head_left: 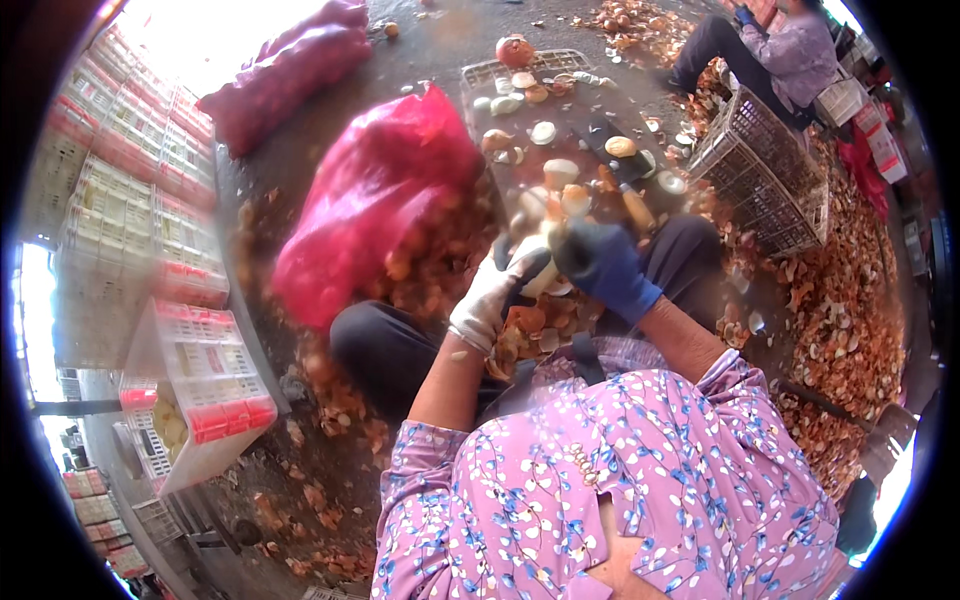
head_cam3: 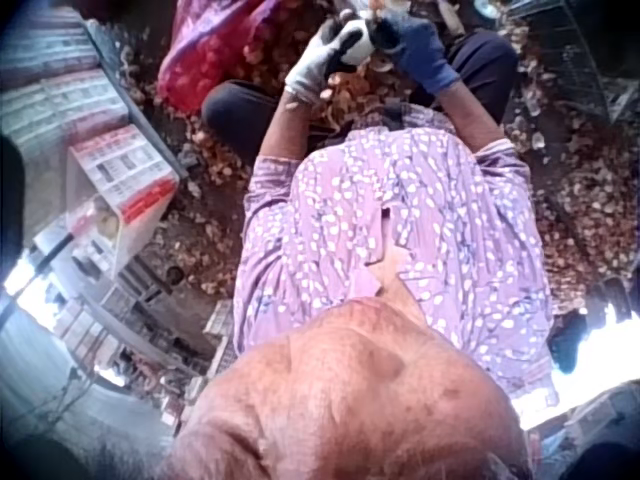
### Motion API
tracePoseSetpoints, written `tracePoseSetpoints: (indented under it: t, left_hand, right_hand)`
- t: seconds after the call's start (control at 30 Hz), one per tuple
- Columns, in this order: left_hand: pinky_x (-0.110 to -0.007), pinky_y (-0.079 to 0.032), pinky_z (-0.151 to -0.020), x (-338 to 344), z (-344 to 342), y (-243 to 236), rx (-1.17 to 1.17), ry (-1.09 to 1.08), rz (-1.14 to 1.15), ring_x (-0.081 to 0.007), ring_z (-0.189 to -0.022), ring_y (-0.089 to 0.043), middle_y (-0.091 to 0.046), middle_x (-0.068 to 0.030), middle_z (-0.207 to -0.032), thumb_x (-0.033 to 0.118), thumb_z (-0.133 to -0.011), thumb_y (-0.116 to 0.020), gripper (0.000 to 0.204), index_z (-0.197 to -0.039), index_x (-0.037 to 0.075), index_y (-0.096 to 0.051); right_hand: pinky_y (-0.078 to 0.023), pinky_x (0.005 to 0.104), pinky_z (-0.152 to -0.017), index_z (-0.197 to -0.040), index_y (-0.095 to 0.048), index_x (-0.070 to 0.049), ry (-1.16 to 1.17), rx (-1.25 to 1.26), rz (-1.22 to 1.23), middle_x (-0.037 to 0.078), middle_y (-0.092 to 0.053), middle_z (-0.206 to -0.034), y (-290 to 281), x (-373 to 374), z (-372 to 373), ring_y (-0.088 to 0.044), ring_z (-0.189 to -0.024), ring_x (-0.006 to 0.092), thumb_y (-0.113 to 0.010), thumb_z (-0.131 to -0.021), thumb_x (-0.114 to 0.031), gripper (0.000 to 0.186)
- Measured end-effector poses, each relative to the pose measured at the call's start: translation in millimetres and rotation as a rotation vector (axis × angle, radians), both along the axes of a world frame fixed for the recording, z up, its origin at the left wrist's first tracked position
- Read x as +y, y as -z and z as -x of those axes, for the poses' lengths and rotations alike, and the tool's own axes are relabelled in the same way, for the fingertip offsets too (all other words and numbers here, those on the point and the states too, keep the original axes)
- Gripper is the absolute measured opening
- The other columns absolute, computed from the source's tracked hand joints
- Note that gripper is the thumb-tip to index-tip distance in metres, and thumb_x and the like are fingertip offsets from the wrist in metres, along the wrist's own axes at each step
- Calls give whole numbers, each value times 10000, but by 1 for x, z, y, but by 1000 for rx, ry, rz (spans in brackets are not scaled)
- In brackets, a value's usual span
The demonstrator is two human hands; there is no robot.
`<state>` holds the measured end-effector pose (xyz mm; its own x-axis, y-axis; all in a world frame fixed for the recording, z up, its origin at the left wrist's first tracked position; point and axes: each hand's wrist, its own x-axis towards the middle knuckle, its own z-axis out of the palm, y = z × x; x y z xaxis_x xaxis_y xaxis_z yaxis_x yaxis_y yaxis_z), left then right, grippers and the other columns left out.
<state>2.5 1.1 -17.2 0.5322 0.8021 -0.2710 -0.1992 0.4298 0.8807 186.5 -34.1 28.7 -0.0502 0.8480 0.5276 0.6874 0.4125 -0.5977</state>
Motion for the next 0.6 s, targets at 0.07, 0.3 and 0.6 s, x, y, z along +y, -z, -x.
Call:
tracePoseSetpoints:
  t: [0.07,0.3,0.6]
  left_hand:
    - [-370,-572,-741,1,1,1,-102,7,63,-249,-1161,-550,-493,-107,-1324,333,-817,-736,741,-1420,89,-381]
    - [-371,-556,-867,-5,1,-18,-474,-138,1,-266,-1173,-557,-509,-117,-1310,294,-769,-748,812,-1441,94,-338]
    - [-348,-573,-823,2,8,-24,-330,-190,-18,-258,-1122,-594,-545,-122,-1282,267,-768,-728,730,-1395,64,-413]
  right_hand:
    - [-408,300,-493,-806,-623,-16,3,260,125,46,-572,-572,4,0,3,-496,-553,40,-622,-938,-222,244]
    - [-491,331,-566,-936,-660,-14,105,145,417,88,-654,-688,18,11,-50,-617,-588,167,-612,-945,-298,288]
    - [-551,398,-704,-1187,-636,-72,-167,-44,183,186,-691,-917,-31,-19,-29,-678,-828,359,-629,-917,-283,342]
